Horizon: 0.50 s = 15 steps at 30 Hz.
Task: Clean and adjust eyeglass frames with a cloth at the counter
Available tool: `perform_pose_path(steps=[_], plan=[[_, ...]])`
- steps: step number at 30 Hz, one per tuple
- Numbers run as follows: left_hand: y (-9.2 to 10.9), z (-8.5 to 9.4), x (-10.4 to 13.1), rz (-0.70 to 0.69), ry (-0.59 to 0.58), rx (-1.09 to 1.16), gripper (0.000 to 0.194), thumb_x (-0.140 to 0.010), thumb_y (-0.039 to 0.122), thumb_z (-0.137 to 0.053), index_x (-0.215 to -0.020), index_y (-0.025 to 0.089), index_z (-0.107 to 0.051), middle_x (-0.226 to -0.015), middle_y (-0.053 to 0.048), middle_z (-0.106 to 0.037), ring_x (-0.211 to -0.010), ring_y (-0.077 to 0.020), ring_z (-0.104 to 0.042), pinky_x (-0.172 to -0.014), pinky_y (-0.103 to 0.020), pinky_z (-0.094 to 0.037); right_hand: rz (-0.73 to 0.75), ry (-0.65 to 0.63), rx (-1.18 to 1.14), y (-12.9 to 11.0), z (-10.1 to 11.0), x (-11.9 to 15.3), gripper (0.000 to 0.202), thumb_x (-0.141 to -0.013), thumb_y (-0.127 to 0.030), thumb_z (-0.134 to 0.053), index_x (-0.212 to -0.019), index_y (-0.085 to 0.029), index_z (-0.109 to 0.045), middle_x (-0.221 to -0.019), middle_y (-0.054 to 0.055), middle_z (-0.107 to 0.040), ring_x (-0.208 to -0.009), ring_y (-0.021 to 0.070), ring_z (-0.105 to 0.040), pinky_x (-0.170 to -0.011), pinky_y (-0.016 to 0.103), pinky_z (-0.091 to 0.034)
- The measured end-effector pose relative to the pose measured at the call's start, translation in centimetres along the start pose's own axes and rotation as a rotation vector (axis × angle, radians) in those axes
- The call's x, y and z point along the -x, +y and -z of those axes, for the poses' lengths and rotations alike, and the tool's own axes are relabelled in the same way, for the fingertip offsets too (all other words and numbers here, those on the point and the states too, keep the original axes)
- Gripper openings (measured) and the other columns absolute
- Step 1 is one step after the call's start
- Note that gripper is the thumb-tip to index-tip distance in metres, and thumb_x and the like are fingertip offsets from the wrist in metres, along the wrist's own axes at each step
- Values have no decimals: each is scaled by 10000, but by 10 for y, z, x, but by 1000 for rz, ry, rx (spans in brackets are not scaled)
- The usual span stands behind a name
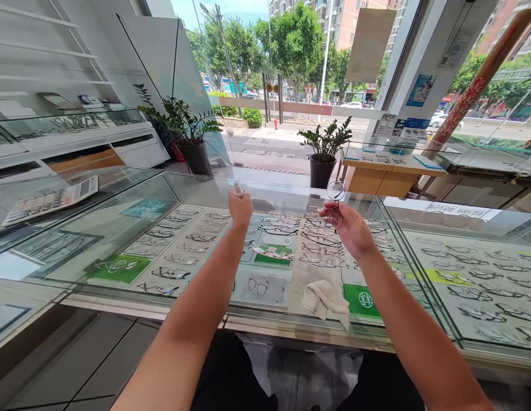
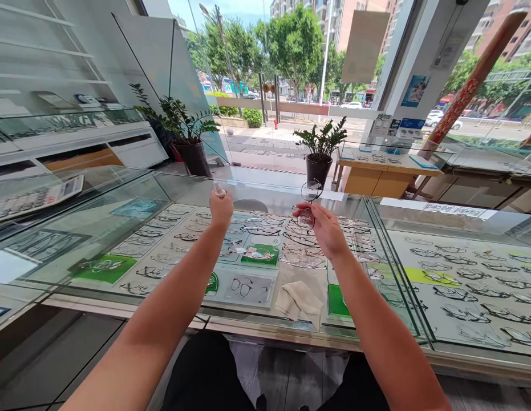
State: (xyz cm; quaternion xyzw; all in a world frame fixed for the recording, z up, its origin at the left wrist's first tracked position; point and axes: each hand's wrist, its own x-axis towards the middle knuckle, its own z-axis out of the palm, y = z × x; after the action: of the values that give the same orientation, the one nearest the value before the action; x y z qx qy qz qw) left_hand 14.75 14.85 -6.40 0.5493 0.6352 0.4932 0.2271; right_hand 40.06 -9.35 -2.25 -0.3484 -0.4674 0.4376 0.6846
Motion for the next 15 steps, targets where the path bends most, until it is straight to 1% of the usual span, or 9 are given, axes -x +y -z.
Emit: perform_pose_path(steps=[3, 6, 10, 12, 15], plan=[[-16, -3, -8, 96, 13, 12, 186, -950, 181, -600, -1134, 155, -588, -1030, -102, -682, -953, -240, -673, -865, -389, -547, -46, -21, -2, -1, 0, 0, 334, -973, -543, -716, -1051, -246, -847, -1001, 62, -825, -1031, 221, -754, -913, 356, -575], [-24, -3, -10, 161, 43, 1, 190, -931, 167, -648, -1115, 166, -599, -1029, -118, -687, -1024, -291, -692, -920, -445, -549, -69, -33, 9, -1, -1, 1, 353, -960, -565, -716, -1034, -242, -838, -971, 67, -821, -1011, 226, -749, -877, 359, -576], [-24, 0, -8, 199, 42, -6, 222, -920, 177, -685, -1124, 183, -598, -1067, -158, -696, -1031, -344, -709, -877, -468, -556, -87, -26, 6, -3, -1, 1, 350, -960, -568, -709, -1039, -253, -838, -992, 64, -829, -1003, 223, -750, -856, 355, -573], [-22, 3, -5, 207, 30, -7, 215, -937, 188, -673, -1134, 183, -588, -1102, -178, -695, -1016, -358, -709, -847, -473, -554, -94, -28, 1, -4, -1, 2, 351, -963, -568, -704, -1044, -256, -841, -1001, 63, -831, -992, 220, -746, -848, 352, -571], [-19, 5, 0, 208, 20, -10, 208, -944, 208, -676, -1125, 189, -575, -1119, -189, -691, -1003, -364, -704, -848, -483, -551, -97, -22, 8, -6, -2, 2, 353, -961, -570, -697, -1039, -256, -840, -1002, 66, -831, -954, 220, -734, -832, 359, -566]])
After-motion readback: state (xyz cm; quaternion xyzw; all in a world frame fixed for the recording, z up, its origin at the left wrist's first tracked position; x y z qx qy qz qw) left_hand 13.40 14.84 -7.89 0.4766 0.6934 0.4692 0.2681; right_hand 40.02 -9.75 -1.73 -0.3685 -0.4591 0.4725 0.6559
